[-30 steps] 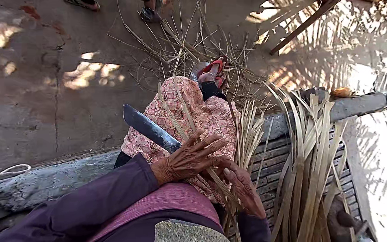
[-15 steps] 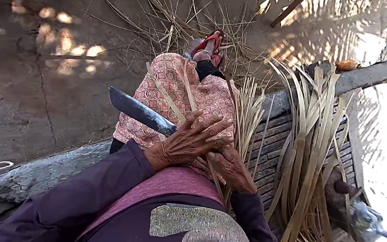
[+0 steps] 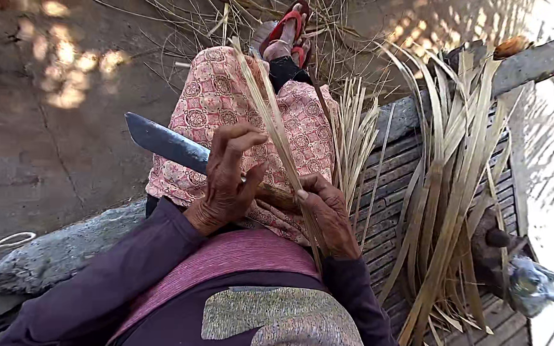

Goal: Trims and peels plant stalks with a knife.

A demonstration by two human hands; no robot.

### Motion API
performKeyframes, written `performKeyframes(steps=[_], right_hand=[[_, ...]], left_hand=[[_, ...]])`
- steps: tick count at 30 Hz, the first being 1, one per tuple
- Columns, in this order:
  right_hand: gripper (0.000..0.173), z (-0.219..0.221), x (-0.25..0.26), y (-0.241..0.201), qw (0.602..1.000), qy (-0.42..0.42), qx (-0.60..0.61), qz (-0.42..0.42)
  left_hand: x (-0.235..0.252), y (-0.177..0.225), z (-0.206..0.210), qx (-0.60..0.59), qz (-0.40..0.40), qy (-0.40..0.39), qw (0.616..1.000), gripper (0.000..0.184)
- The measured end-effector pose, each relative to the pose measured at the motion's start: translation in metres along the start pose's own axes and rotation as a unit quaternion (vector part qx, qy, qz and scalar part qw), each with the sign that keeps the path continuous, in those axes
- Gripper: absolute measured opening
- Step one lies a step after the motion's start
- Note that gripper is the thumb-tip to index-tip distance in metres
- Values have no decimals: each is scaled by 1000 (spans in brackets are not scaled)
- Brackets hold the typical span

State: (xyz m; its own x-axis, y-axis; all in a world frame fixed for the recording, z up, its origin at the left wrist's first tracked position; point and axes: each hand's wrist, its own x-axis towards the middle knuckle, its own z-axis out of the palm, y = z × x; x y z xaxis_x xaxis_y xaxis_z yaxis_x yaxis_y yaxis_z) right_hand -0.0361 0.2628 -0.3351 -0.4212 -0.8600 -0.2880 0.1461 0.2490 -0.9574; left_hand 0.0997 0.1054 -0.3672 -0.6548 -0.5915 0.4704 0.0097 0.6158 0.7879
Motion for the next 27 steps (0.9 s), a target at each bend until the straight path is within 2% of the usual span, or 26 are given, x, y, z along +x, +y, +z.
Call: performKeyframes(steps=[2, 4, 6, 8, 11, 16, 19, 22, 27], right_hand=[[15, -3, -1, -3, 1000, -17, -17, -11], [17, 0, -1, -4, 997, -49, -47, -24], [20, 3, 0, -3, 996, -70, -55, -27], [21, 6, 1, -1, 997, -77, -13, -20], [21, 10, 4, -2, 994, -78, 73, 0], [29, 9, 10, -3, 994, -58, 84, 25], [26, 13, 12, -3, 993, 19, 104, 50], [28, 14, 16, -7, 992, 75, 93, 31], [26, 10, 16, -5, 997, -31, -61, -36]], left_hand=[[0, 11, -3, -122, -141, -12, 982, 27], [7, 20, -5, -259, -270, -39, 926, 22], [13, 21, -2, -342, -334, -19, 878, 19], [18, 21, 0, -375, -340, 13, 863, 20], [20, 19, 2, -407, -327, 4, 853, 21], [21, 18, 6, -322, -300, 2, 898, 14], [19, 17, 10, -347, -311, 14, 885, 24], [19, 18, 14, -351, -339, 32, 872, 29], [19, 18, 17, -361, -373, 45, 854, 28]])
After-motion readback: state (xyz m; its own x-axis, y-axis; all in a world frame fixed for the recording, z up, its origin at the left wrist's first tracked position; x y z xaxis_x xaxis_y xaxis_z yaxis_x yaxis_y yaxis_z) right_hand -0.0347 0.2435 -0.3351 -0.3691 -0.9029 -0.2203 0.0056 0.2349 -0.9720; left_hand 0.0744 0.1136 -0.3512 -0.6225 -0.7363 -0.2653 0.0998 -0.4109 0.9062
